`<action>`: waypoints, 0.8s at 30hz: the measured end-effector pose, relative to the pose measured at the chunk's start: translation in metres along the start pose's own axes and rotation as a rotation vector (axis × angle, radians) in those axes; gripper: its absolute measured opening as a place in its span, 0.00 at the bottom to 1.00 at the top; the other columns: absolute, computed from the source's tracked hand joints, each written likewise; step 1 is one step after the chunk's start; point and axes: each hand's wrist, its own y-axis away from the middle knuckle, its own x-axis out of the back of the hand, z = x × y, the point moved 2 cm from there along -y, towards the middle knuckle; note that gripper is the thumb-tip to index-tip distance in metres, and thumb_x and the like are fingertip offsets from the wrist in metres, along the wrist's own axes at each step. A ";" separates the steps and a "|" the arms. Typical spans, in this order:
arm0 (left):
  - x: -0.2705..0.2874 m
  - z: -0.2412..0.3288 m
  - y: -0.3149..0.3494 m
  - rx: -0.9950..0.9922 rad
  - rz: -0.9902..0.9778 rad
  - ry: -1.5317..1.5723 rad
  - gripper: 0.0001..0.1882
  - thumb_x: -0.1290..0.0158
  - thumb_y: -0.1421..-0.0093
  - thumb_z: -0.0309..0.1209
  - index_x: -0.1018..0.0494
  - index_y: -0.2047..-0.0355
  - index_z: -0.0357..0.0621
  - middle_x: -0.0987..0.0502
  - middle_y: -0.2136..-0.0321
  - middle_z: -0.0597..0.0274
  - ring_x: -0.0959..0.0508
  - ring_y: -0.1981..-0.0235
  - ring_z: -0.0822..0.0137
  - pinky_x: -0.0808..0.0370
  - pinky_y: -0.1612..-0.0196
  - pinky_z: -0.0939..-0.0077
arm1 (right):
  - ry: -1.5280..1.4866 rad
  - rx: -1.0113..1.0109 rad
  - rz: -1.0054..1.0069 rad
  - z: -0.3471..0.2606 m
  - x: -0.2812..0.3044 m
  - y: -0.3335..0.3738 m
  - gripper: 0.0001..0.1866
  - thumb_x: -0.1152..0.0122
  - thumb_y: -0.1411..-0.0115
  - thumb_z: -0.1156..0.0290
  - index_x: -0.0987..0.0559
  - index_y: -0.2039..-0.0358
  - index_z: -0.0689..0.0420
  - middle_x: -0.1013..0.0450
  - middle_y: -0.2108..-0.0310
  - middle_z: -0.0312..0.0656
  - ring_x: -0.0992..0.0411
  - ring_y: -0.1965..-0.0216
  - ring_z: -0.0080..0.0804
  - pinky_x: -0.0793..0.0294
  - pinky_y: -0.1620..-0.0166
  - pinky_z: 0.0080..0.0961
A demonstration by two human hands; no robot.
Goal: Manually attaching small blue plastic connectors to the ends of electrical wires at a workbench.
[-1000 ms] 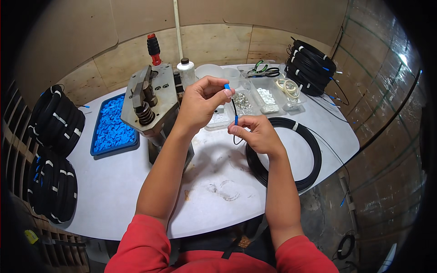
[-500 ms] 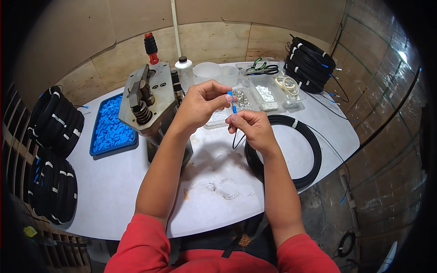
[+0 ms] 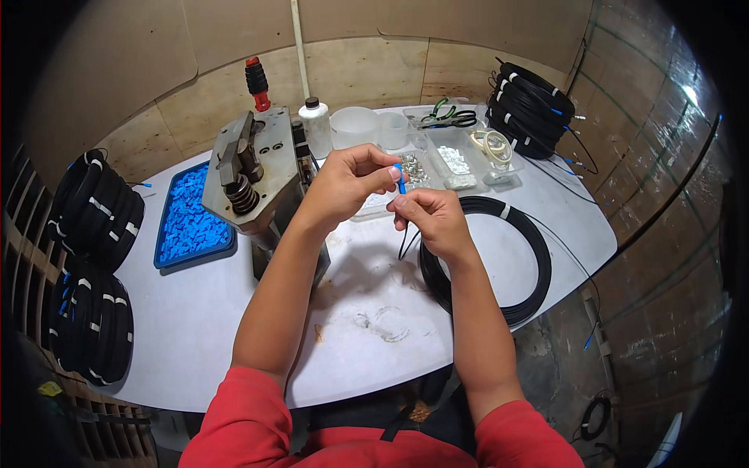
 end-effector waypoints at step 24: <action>-0.031 -0.049 -0.001 0.099 0.147 0.517 0.13 0.46 0.38 0.31 0.27 0.55 0.37 0.23 0.68 0.64 0.26 0.74 0.75 0.28 0.73 0.81 | 0.038 -0.080 0.082 0.007 0.002 -0.001 0.14 0.45 0.36 0.65 0.20 0.70 0.64 0.26 0.78 0.35 0.30 0.75 0.18 0.32 0.69 0.15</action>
